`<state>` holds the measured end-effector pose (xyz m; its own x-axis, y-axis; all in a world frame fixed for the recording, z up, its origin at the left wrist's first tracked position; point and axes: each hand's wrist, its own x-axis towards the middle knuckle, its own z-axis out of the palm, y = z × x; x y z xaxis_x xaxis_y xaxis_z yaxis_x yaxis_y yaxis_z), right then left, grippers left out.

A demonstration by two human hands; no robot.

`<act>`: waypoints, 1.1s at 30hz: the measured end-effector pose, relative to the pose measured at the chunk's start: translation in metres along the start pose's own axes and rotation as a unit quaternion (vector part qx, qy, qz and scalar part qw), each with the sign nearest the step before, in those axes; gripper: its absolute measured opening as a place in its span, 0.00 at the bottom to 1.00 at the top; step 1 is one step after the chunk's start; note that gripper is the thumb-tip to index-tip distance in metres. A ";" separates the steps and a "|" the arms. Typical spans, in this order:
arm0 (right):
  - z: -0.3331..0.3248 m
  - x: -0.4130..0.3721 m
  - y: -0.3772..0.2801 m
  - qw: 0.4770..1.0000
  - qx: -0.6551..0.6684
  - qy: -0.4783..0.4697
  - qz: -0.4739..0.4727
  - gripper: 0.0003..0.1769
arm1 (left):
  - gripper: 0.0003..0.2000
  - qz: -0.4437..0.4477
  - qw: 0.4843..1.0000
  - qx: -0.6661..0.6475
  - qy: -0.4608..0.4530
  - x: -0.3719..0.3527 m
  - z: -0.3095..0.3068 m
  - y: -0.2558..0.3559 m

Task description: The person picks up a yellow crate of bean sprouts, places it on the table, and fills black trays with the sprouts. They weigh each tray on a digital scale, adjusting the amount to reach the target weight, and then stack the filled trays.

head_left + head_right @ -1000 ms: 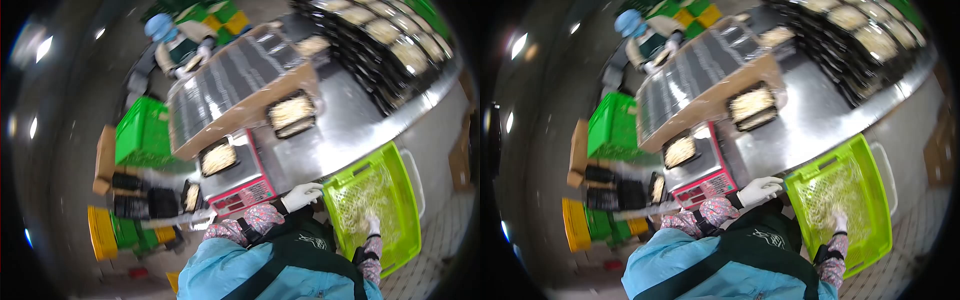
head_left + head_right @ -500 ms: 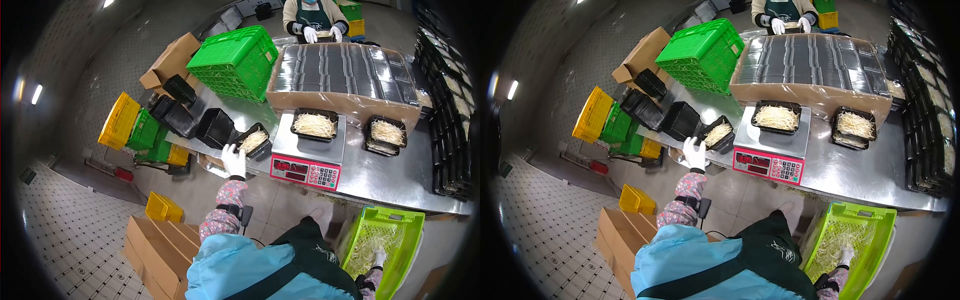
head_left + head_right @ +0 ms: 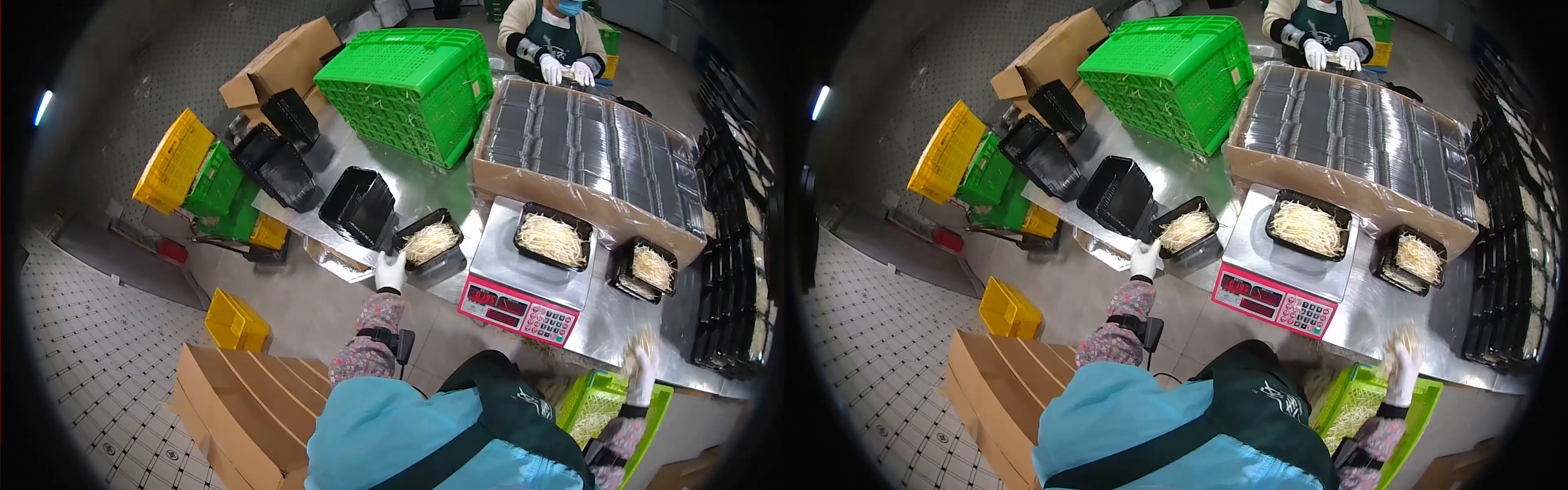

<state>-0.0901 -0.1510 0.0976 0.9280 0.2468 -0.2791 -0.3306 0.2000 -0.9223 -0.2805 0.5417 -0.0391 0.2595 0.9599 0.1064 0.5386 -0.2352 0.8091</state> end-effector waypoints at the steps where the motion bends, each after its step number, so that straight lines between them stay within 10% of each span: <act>1: 0.056 0.015 -0.031 0.997 -0.023 -0.062 -0.031 0.32 | 0.35 -0.002 1.000 0.024 0.005 -0.015 0.000 0.015; 3: 0.183 0.032 -0.078 0.981 -0.036 -0.177 -0.074 0.32 | 0.33 -0.203 0.963 -0.136 -0.113 -0.036 -0.011 0.056; 9: 0.435 0.089 -0.059 0.874 -0.132 -0.440 -0.156 0.29 | 0.19 -0.184 0.939 -0.275 -0.092 -0.048 -0.005 0.063; 13: 0.522 0.122 0.025 0.685 -0.354 -0.441 -0.459 0.30 | 0.20 -0.193 0.929 -0.301 -0.096 -0.053 -0.006 0.061; 17: 0.538 0.146 0.111 0.486 -0.596 -0.539 -0.345 0.38 | 0.21 -0.187 0.928 -0.305 -0.105 -0.059 -0.017 0.068; 23: 0.517 0.150 0.059 0.614 -0.507 -0.536 -0.279 0.38 | 0.29 0.070 0.995 -0.068 -0.016 -0.044 -0.038 0.059; 27: 0.481 0.136 0.004 0.744 -0.359 -0.491 -0.277 0.30 | 0.39 0.314 0.942 0.109 -0.044 -0.024 -0.041 0.110; 33: 0.385 0.098 -0.056 0.724 -0.439 -0.436 -0.303 0.25 | 0.39 0.332 0.884 0.219 -0.245 -0.013 0.011 0.130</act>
<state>-0.0471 0.2270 0.2250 0.2683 0.9483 0.1697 0.6847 -0.0638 -0.7260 -0.2049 0.4971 0.0577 0.8932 0.4322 0.1238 0.3683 -0.8613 0.3500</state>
